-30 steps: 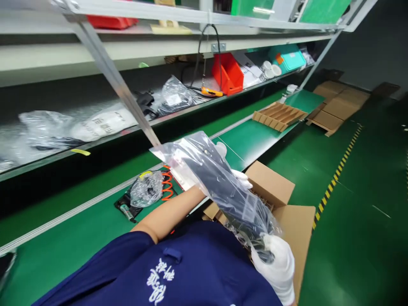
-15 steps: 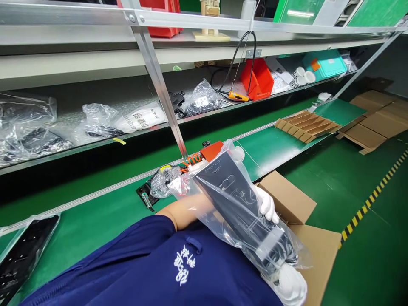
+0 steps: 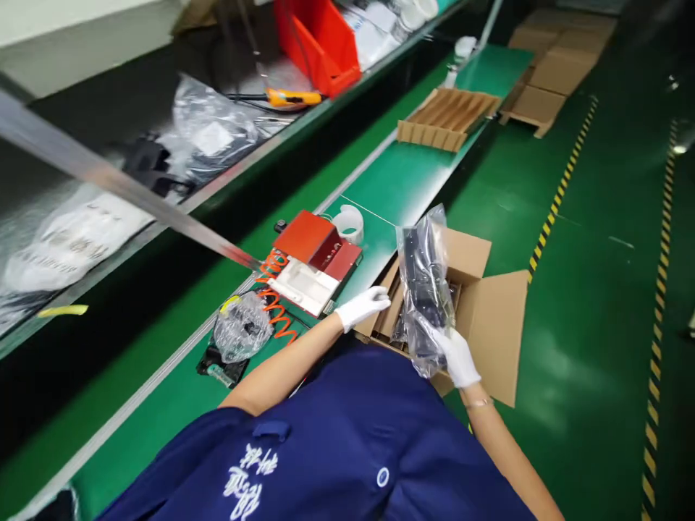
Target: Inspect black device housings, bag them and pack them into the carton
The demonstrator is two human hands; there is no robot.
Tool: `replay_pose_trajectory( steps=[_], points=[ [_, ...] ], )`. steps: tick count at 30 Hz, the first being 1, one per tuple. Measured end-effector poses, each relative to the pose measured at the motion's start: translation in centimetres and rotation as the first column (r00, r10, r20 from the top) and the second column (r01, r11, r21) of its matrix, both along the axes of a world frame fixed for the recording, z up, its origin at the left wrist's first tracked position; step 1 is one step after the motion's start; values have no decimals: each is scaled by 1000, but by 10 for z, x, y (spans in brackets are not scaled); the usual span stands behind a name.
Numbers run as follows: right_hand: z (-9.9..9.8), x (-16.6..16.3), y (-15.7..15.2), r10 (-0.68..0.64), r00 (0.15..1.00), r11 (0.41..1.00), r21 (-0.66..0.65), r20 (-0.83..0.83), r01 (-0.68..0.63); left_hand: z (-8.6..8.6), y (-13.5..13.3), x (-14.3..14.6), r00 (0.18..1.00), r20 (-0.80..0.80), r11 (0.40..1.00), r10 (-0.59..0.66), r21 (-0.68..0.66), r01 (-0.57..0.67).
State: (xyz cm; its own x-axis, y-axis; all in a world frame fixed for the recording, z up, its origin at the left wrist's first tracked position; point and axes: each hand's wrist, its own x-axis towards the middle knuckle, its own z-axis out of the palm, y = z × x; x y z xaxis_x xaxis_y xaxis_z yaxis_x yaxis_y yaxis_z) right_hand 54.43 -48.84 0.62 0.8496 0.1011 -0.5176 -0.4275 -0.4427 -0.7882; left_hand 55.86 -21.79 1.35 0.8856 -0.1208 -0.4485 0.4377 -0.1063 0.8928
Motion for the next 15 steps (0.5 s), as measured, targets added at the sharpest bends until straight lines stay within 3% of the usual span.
replay_pose_trajectory(
  steps=[3,7,11,15],
  points=[
    [-59,13,9,-134,968,991,-4,-211,136,-29,3,-30,982,-173,995,-76,55,87],
    [-137,18,41,-206,911,977,-22,-358,213,-64,-4,-53,936,-322,974,-144,119,191],
    [-199,24,77,-258,872,965,-75,-416,250,-106,-20,-43,887,-424,933,-183,209,293],
    [-245,26,97,-306,852,952,-148,-425,269,-152,-33,-14,858,-468,874,-210,304,380]
  ],
)
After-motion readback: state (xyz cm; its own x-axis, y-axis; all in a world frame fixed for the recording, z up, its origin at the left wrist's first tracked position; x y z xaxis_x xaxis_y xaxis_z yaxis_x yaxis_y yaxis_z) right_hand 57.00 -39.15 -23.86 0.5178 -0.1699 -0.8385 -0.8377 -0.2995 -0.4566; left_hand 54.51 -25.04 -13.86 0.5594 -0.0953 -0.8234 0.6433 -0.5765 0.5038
